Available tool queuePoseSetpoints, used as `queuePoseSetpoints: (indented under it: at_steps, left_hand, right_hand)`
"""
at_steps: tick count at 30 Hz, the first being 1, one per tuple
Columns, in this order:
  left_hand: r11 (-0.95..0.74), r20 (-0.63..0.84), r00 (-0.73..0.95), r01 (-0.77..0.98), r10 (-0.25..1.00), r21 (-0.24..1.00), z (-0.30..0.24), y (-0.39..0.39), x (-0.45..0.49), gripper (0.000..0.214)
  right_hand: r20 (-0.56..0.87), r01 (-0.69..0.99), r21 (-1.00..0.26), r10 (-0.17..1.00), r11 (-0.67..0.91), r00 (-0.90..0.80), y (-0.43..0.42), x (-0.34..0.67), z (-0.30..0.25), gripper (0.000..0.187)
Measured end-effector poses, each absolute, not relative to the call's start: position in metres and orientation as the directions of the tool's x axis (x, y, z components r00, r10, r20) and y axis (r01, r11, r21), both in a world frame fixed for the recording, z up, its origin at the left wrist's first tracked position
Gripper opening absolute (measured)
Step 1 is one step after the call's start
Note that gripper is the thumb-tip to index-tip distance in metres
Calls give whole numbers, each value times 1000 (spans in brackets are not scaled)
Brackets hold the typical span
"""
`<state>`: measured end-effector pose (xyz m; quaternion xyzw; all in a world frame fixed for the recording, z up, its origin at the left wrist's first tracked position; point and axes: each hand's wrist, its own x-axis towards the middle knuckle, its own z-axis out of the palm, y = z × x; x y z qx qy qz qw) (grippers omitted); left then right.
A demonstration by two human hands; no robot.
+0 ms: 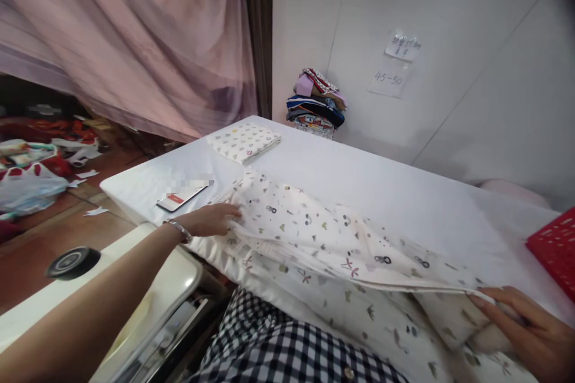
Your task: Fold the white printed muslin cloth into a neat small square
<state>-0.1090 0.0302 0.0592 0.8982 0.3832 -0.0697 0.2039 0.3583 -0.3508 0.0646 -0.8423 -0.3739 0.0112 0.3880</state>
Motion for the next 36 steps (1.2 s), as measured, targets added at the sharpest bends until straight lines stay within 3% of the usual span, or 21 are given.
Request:
queuePoseSetpoints:
  at_steps: [3,6,8,13,17,23,30,36]
  left_hand:
    - [-628,-219,766,627,604,461,72,10,-93,46]
    - [-603,-113,773,568,624,560,75,-20,-58,30]
    - [-661,-38,821,485,570,573,67,-41,-32,24]
    - [-863,129,933,250,336,439,40,-76,7,14]
    - [-942,101,962,220,252,254,24,-82,12,8]
    - [-932,82,939,317,335,177,8,-80,21,29]
    - [-930,94,928,349,360,111,4,-78,34,11]
    - [-929,130,920,366,369,52,11,-76,27,16]
  right_hand:
    - [189,683,-582,743,-442,642,-353,359,65,34]
    - [215,704,-559,744,-437,633,-352,357,68,38]
    - [231,707,-553,735,-440,638,-349,354,72,38]
    - [249,703,-566,723,-431,644,-343,347,78,38]
    - [267,704,-600,735,-380,623,-341,347,77,37]
    - [274,711,-606,745,-358,608,-341,347,71,35]
    - [283,726,-606,766,-324,577,-340,347,71,33]
    - [269,725,-599,767,-340,582,-337,350,67,31]
